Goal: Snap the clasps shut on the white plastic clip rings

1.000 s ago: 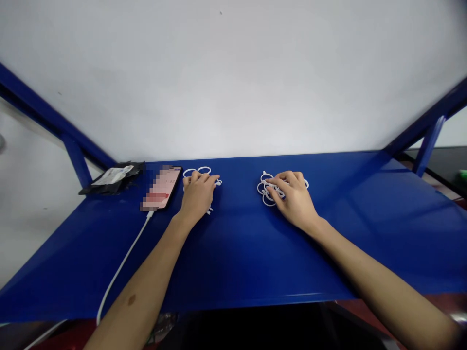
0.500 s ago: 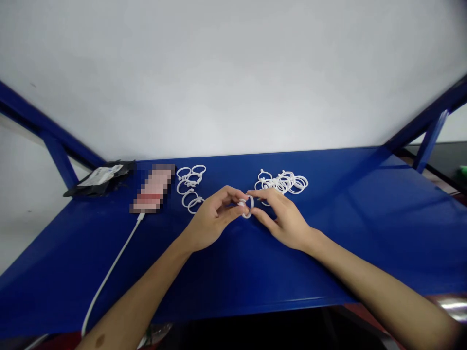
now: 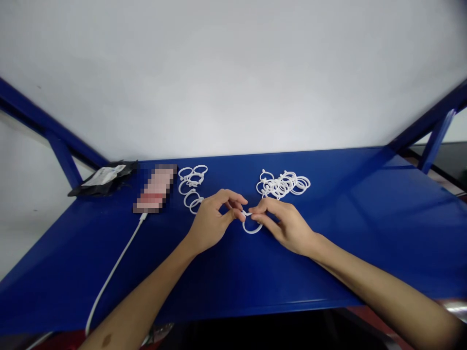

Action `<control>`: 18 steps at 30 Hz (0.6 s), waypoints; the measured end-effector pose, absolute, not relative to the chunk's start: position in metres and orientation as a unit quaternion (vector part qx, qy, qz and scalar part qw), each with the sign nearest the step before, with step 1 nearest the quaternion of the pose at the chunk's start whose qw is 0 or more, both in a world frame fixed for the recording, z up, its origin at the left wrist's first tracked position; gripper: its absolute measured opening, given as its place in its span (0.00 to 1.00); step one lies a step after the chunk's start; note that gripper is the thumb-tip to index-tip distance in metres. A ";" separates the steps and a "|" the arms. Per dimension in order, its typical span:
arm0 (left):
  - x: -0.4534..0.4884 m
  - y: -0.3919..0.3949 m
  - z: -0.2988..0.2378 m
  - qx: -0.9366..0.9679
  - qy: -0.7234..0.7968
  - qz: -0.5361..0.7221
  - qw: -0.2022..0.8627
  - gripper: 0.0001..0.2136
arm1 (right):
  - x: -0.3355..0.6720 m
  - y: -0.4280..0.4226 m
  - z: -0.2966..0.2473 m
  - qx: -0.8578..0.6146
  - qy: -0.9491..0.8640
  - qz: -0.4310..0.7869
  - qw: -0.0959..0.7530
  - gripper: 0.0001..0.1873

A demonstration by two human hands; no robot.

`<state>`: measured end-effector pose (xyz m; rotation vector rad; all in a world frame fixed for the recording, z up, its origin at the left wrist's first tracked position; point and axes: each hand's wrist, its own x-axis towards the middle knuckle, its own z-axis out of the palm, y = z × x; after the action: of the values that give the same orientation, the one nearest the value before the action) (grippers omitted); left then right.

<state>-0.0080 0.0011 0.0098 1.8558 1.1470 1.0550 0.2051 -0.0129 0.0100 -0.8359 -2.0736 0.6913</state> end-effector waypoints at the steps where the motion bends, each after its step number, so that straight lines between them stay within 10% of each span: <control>1: -0.008 0.001 0.009 0.722 0.446 0.403 0.342 0.03 | 0.206 -0.013 0.010 -0.325 -0.821 0.267 0.386 0.06; 18: -0.069 0.052 -0.005 0.749 0.633 0.170 -0.096 0.16 | 0.240 0.042 -0.012 -0.472 -0.790 -0.044 0.389 0.12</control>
<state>-0.0695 0.0525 -0.0048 2.5078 2.1211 0.5696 0.2405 0.0415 -0.0122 -1.2003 -2.0097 -0.1124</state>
